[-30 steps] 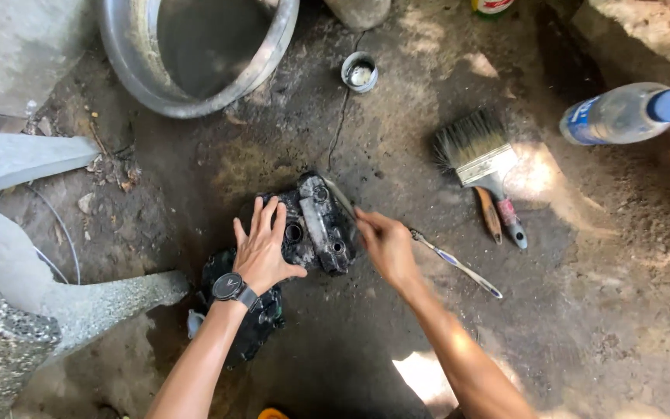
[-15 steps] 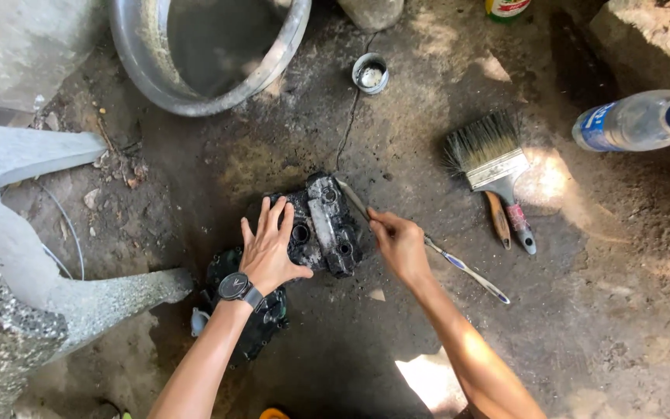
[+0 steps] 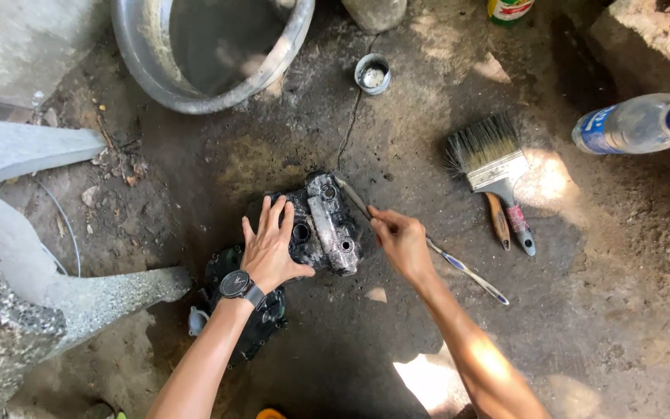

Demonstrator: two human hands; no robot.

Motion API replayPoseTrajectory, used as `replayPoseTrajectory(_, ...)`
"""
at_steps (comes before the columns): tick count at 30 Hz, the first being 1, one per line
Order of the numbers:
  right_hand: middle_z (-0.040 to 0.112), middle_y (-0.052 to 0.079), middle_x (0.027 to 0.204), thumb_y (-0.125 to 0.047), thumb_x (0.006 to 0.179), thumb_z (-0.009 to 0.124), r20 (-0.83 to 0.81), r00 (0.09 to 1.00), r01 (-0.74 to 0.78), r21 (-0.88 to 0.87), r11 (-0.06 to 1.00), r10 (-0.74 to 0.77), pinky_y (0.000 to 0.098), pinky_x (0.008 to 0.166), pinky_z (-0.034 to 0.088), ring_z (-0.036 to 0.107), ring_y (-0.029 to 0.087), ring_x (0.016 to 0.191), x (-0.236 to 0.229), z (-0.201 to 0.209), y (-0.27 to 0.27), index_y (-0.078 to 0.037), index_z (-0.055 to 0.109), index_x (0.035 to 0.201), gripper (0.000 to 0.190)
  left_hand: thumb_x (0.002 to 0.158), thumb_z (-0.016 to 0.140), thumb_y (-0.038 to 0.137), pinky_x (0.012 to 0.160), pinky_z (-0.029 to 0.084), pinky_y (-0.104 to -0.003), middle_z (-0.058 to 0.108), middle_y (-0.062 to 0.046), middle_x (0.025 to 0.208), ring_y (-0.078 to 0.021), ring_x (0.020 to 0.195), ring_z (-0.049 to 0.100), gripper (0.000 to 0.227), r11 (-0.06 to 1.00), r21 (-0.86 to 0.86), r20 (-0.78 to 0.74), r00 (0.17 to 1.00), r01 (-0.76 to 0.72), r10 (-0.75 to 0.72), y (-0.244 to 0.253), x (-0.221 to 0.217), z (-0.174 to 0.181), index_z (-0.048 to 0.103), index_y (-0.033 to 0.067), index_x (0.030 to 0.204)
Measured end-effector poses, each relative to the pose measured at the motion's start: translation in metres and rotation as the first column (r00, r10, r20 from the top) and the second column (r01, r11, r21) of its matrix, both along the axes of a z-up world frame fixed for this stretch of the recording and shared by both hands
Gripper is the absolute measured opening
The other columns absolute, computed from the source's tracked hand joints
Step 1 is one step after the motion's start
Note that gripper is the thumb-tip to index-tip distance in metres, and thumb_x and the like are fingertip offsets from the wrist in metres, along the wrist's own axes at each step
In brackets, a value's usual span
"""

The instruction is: Cleaning motorcycle engine components with a brush and solvent.

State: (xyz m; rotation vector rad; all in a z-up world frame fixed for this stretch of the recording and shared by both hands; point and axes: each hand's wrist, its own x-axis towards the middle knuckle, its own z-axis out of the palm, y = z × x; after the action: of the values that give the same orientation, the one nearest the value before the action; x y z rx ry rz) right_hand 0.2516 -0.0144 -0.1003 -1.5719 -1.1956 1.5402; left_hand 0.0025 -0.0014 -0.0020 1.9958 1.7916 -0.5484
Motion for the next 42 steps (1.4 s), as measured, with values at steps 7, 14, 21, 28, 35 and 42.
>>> replayPoseTrajectory(7,0.058,-0.001,0.064,-0.012,0.096,0.068,0.0,1.0,0.027,0.075,0.997,-0.028,0.0276,0.052,0.044,0.049,0.006,0.058,-0.01,-0.009,-0.02,-0.01,0.075,0.124,0.029,0.049,0.1,0.048,0.116,0.013,-0.075,0.016,-0.017,0.165,-0.0392,0.155,0.007,0.142,1.0,-0.015,-0.03,0.999,0.023,-0.023,0.002,0.003,0.003,0.021,-0.0002,0.156)
replayPoseTrajectory(14,0.06,0.001,0.065,-0.011,0.096,0.067,0.107,0.988,0.101,0.069,0.992,-0.108,0.0293,0.05,0.041,0.048,0.007,0.057,0.009,0.017,-0.039,-0.01,0.076,0.124,0.029,0.046,0.101,0.048,0.117,0.012,-0.075,0.016,-0.017,0.164,-0.0385,0.155,0.006,0.143,1.0,-0.029,-0.032,0.999,-0.004,0.003,0.0,0.004,0.003,0.022,-0.0011,0.155)
replayPoseTrajectory(21,0.055,0.006,0.065,-0.017,0.107,0.068,0.211,0.977,-0.006,0.174,0.985,-0.031,0.0296,0.054,0.042,0.045,0.009,0.059,0.011,-0.008,-0.057,-0.003,0.077,0.101,0.018,0.047,0.1,0.049,0.116,0.014,-0.075,0.017,-0.016,0.165,-0.0386,0.155,0.008,0.142,0.999,-0.034,-0.048,0.999,0.011,-0.012,-0.001,0.003,0.001,0.023,-0.0016,0.155)
replayPoseTrajectory(28,0.061,0.0,0.065,-0.017,0.099,0.066,-0.048,0.994,0.097,-0.049,0.994,-0.099,0.0276,0.051,0.042,0.05,0.006,0.058,0.001,0.0,-0.061,-0.007,0.074,0.126,0.03,0.048,0.1,0.05,0.115,0.014,-0.076,0.016,-0.019,0.163,-0.0397,0.155,0.008,0.141,1.0,-0.017,-0.013,1.0,0.016,-0.016,-0.001,0.003,0.002,0.023,-0.0044,0.154)
replayPoseTrajectory(35,0.062,0.0,0.063,-0.018,0.097,0.066,0.073,0.995,0.069,-0.042,0.997,-0.066,0.0281,0.051,0.042,0.05,0.007,0.056,-0.002,0.002,-0.05,-0.01,0.075,0.125,0.03,0.049,0.099,0.051,0.115,0.014,-0.076,0.016,-0.02,0.163,-0.0405,0.154,0.008,0.141,0.999,0.02,-0.004,0.999,0.037,-0.037,-0.001,0.002,0.0,0.022,-0.0048,0.154)
replayPoseTrajectory(42,0.064,0.0,0.063,-0.018,0.097,0.066,0.118,0.993,0.01,-0.084,0.996,0.0,0.0284,0.049,0.044,0.052,0.007,0.053,0.009,0.018,-0.063,-0.011,0.075,0.125,0.031,0.05,0.097,0.054,0.116,0.013,-0.075,0.017,-0.022,0.163,-0.0399,0.155,0.008,0.139,1.0,0.009,0.009,1.0,-0.002,0.002,-0.002,0.001,-0.003,0.025,-0.0049,0.153)
